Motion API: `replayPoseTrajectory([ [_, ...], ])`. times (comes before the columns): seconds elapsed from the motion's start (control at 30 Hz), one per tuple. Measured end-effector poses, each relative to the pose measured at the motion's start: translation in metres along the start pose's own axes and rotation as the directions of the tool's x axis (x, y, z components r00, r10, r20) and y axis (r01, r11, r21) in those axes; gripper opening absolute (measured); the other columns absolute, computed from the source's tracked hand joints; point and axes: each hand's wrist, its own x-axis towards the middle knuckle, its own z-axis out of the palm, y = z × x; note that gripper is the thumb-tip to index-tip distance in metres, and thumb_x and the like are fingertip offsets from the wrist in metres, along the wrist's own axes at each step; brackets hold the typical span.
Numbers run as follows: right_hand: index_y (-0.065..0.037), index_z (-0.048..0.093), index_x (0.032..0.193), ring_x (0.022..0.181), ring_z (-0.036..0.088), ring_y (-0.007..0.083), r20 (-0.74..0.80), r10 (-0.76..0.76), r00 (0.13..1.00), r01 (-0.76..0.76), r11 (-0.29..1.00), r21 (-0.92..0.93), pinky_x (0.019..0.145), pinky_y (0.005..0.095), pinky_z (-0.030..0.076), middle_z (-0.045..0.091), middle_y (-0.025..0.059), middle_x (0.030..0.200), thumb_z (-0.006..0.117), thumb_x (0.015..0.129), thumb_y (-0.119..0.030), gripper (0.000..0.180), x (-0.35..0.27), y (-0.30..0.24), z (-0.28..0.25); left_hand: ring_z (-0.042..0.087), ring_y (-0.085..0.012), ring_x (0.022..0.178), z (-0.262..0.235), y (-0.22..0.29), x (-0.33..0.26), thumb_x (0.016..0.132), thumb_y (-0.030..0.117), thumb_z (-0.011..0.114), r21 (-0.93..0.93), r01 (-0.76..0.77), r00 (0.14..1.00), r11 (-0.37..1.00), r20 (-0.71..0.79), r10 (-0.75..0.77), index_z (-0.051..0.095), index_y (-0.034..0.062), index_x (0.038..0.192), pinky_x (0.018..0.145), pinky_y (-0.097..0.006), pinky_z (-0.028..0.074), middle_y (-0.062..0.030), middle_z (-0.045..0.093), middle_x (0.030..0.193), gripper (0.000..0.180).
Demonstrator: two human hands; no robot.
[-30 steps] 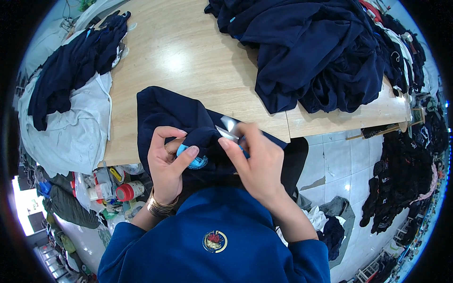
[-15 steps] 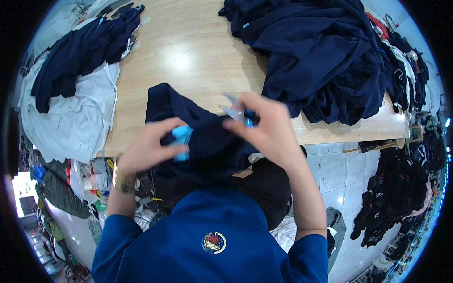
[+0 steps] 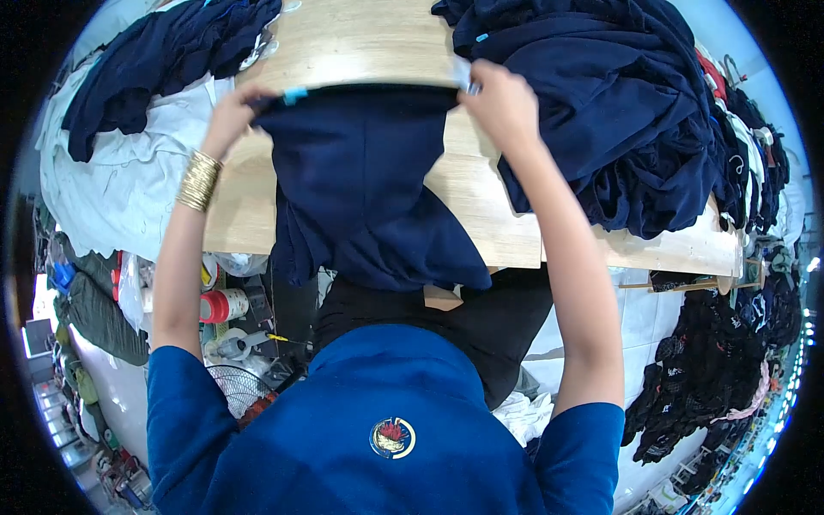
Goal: Trimming excess threads from navy blue garments using small snips in a factory setting.
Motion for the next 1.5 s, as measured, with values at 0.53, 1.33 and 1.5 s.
replayPoseTrajectory([
  [0.53,-0.001,0.059,0.083,0.057,0.042,0.0064,0.534,0.359,0.766,-0.565,0.772,0.292,0.051,0.0245,0.032,0.046,-0.0001,0.056,0.063,0.083,-0.030,0.029,-0.071,-0.016,0.047,0.058,-0.0226,0.080,0.060,-0.013,-0.082,0.085,0.028,0.060,-0.007,0.154,0.986,0.988,-0.067,-0.154,0.061,-0.0017,0.092,0.072,-0.031,0.044,-0.0121,0.060,0.086,0.031],
  [1.33,-0.005,0.053,0.079,0.062,0.052,0.0067,0.534,0.149,0.832,-0.544,0.410,0.732,0.056,0.0200,0.040,0.051,0.0005,0.069,0.061,0.081,-0.008,0.008,-0.104,-0.068,-0.058,0.061,-0.0160,0.080,0.047,0.020,-0.117,0.078,-0.002,0.058,-0.105,-0.172,0.950,0.979,-0.280,0.137,0.061,0.0046,0.088,0.072,-0.026,0.047,-0.0065,0.063,0.087,0.013],
  [1.5,0.000,0.057,0.078,0.058,0.054,0.0113,0.191,0.166,0.968,-0.252,0.682,0.687,0.057,0.0243,0.042,0.057,0.0044,0.062,0.059,0.082,-0.014,0.015,-0.003,-0.060,-0.030,0.061,-0.0152,0.074,-0.013,0.024,0.008,0.082,0.011,0.061,0.080,-0.340,0.783,0.937,-0.527,0.329,0.062,0.0054,0.094,0.068,-0.025,0.046,-0.0078,0.065,0.081,0.013],
])
